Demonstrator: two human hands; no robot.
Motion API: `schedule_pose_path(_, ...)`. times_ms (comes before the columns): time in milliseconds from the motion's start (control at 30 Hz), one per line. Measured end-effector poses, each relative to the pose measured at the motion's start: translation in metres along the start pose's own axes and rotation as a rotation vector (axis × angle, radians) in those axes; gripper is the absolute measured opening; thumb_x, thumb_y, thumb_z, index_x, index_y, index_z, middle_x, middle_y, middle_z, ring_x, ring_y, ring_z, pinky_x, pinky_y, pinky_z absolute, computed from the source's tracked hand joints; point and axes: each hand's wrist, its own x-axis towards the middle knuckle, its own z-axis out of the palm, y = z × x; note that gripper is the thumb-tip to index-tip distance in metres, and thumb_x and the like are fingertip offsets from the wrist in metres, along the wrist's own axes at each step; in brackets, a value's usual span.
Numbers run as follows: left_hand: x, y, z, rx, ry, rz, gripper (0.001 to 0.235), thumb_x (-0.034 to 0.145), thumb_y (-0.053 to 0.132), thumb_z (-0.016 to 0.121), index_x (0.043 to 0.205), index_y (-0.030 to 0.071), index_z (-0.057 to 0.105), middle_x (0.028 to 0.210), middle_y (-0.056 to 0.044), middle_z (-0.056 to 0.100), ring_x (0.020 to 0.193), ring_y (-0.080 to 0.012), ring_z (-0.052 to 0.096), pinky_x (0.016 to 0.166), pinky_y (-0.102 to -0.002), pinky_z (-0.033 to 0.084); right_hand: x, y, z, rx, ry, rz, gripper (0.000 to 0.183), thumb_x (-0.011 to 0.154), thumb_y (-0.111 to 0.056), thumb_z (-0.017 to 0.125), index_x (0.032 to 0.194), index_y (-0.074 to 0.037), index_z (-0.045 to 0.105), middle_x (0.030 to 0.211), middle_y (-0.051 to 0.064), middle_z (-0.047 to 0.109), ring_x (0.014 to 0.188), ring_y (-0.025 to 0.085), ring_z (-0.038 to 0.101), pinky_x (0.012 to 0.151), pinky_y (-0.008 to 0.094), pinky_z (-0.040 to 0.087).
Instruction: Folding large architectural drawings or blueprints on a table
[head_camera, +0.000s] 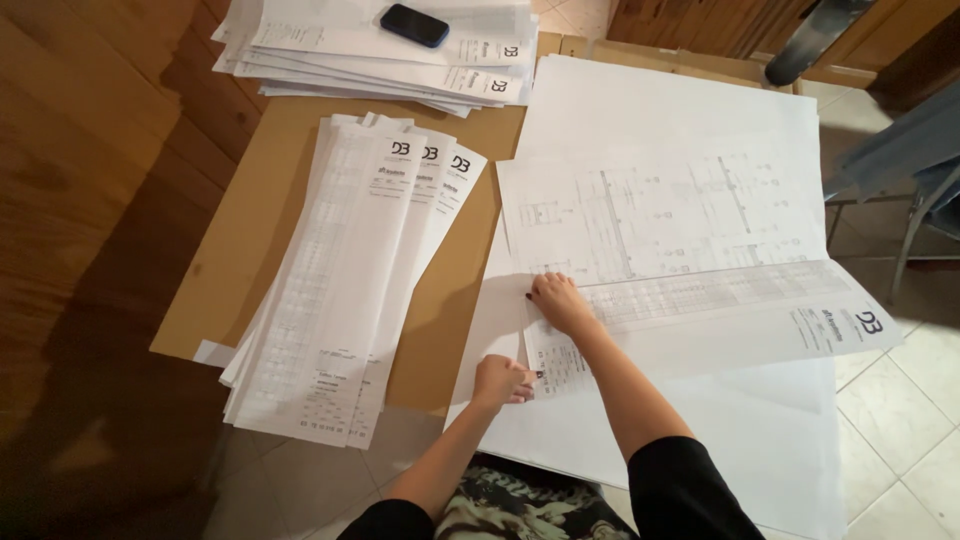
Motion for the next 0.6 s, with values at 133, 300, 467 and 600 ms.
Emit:
schedule_pose_path(133, 0.008, -0.004, 0.005, 0.446, 0.183, 0.160, 0.021, 0.083, 0.018, 0.069, 0.101, 0.008, 0.075, 0.084, -0.016, 0.076, 0.076, -0.0299, 0.078, 0.061, -0.039, 0.065, 0.000, -0.001, 0.003, 0.007, 0.003, 0.000, 0.018, 0.097, -0.033, 0.061, 0.100, -0.015, 0.062, 0.096, 0.007, 0.065, 0.101, 0.029, 0.066, 0.091, 0.042, 0.053)
schedule_pose_path(300, 0.009, 0.027, 0.007, 0.998, 0.438, 0.459, 0.035, 0.093, 0.044, 0.060, 0.118, 0.020, 0.056, 0.107, -0.011, 0.075, 0.101, -0.0317, 0.074, 0.085, -0.051, 0.060, 0.002, 0.000, 0.006, -0.036, -0.003, 0.008, 0.022, 0.098, -0.037, 0.058, 0.097, -0.016, 0.059, 0.095, 0.006, 0.063, 0.099, 0.029, 0.066, 0.090, 0.042, 0.053)
schedule_pose_path(467, 0.037, 0.031, 0.003, 1.348, 0.946, 1.141, 0.065, 0.081, 0.049, 0.076, 0.135, 0.016, 0.065, 0.078, -0.004, 0.062, 0.072, -0.0232, 0.067, 0.054, -0.041, 0.063, 0.001, 0.000, 0.009, -0.045, 0.021, 0.000, 0.023, 0.097, -0.038, 0.058, 0.096, -0.015, 0.056, 0.095, 0.008, 0.063, 0.100, 0.030, 0.065, 0.090, 0.044, 0.053)
schedule_pose_path(600, 0.065, 0.022, 0.000, 1.428, 1.006, 1.160, 0.065, 0.079, 0.055, 0.073, 0.133, 0.019, 0.066, 0.073, 0.000, 0.056, 0.067, -0.0186, 0.063, 0.049, -0.035, 0.059, 0.001, -0.001, 0.008, -0.019, 0.018, 0.009, 0.021, 0.098, -0.036, 0.056, 0.094, -0.016, 0.058, 0.092, 0.005, 0.063, 0.096, 0.029, 0.065, 0.087, 0.042, 0.052)
